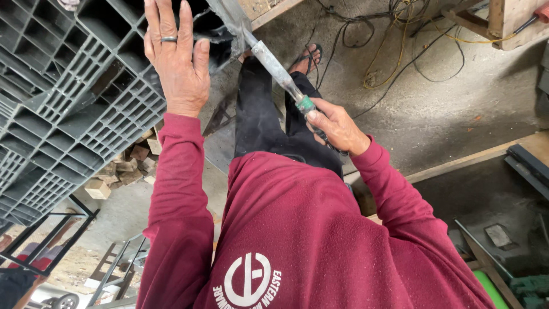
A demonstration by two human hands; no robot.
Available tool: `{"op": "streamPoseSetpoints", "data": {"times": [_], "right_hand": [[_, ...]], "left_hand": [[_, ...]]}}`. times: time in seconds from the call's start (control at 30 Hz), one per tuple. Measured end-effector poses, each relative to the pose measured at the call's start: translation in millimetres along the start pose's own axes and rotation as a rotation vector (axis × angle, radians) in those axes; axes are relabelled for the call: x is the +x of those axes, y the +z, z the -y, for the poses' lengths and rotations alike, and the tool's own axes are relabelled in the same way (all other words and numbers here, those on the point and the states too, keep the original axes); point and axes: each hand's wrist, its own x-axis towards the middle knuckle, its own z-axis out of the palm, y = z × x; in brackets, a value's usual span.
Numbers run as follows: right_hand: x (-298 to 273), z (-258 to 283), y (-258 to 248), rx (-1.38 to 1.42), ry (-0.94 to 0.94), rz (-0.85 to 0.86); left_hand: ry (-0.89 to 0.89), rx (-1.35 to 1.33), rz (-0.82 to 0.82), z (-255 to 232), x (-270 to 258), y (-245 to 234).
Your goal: The person uses a soldering iron to melt and fuse the edges of a black plastic crate. They hold the crate steady with one hand while applying the hot tip of the tool to the seams, generating smoke as the plastic softens and joins.
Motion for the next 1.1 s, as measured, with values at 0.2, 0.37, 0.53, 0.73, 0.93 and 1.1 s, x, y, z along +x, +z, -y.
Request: {"op": "streamPoseSetpoints", "data": {"times": [0.2, 0.37, 0.53, 0.73, 0.93, 1.1], "right_hand": [[-1.1, -10.5, 1.7, 0.025, 0.048, -0.031], [-21.0, -9.4, 20.7, 0.007, -0.069, -0.012], [-15.5, 0.3, 19.5, 0.040, -0.038, -0.005], [-2.0, 5.3, 8.3, -0.028, -0.009, -0.006], [13.2, 0.2, -1.6, -0.044, 0.034, -0.023], [22.2, -0.6, -11.1, -0.004, 0.059, -0.017]], "left_hand": [[-0.002, -0.011, -0.001, -1.5, -0.5, -1.8], [0.011, -0.018, -0.019, 0.6, -0.9, 0.6], [0.009, -0.040, -0.004, 1.3, -2.3, -1.4], [0.061, -0.087, -0.052, 3.7, 1.1, 1.7], [0.014, -0.034, -0.019, -1.8, -0.7, -1.9], [-0.019, -0.013, 0.010, -3.3, 1.4, -2.8]]}}
